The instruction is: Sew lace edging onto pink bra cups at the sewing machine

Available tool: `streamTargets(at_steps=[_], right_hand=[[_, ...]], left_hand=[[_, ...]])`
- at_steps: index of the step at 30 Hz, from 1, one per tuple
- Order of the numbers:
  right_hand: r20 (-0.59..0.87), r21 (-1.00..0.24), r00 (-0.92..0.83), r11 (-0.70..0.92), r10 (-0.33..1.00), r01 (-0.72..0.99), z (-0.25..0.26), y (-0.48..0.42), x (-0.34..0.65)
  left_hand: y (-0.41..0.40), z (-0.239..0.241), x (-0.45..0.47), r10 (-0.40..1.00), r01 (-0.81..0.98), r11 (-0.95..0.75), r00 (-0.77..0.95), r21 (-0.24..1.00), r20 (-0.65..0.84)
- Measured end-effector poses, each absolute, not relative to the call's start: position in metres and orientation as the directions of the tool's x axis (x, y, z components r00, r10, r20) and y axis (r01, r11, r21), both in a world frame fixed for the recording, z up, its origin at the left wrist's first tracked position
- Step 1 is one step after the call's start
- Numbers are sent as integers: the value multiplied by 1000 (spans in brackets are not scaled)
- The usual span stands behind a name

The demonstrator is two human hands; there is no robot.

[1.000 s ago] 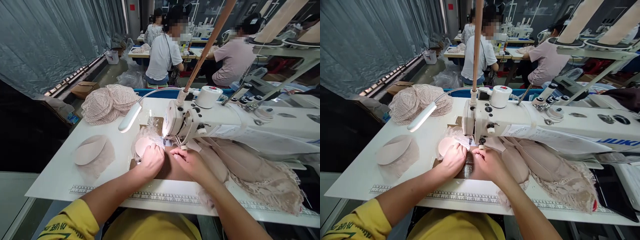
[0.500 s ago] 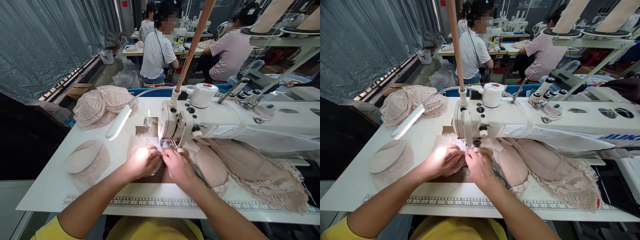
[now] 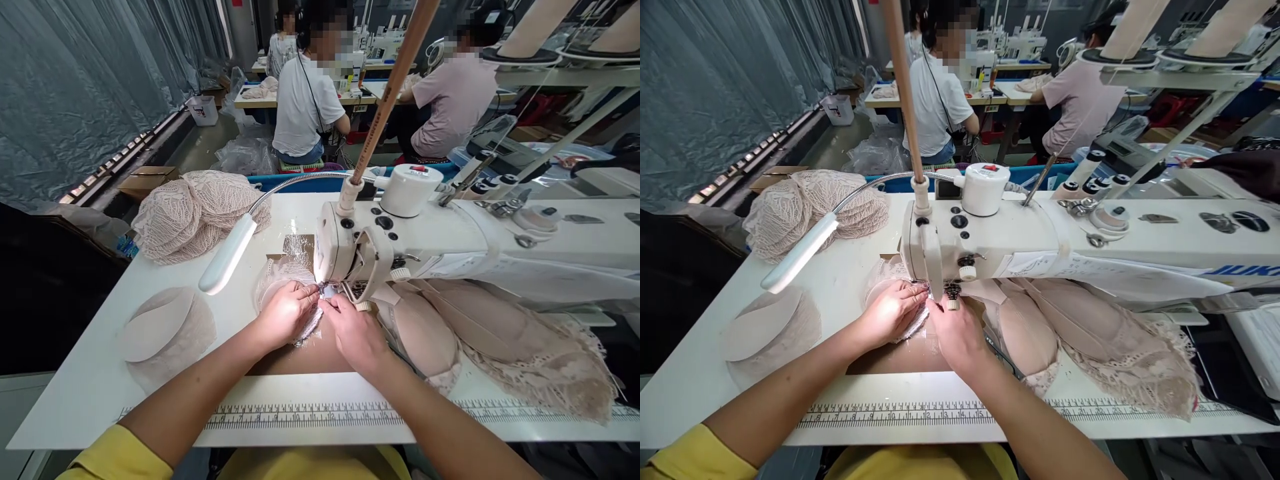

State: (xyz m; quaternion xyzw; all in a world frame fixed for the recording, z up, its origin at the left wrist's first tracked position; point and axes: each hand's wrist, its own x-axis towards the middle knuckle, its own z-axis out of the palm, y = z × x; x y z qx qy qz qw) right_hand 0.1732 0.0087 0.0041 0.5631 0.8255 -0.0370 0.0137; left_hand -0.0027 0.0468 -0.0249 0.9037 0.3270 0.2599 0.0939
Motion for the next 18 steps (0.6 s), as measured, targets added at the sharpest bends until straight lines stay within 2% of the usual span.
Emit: streamTargets(at_steps=[8, 13, 18], right_hand=[[-106, -18, -375, 375, 921, 927, 4, 10, 174], [-77, -45, -388, 385, 919, 922, -1, 10, 177], [-27, -89, -404, 400, 914, 912, -5, 10, 179]], left_hand=[[46, -25, -2, 669, 562, -743, 642, 363, 375], [48, -22, -1, 732, 624, -680, 598, 384, 326], [42, -19, -3, 818, 757, -574, 525, 311, 233]])
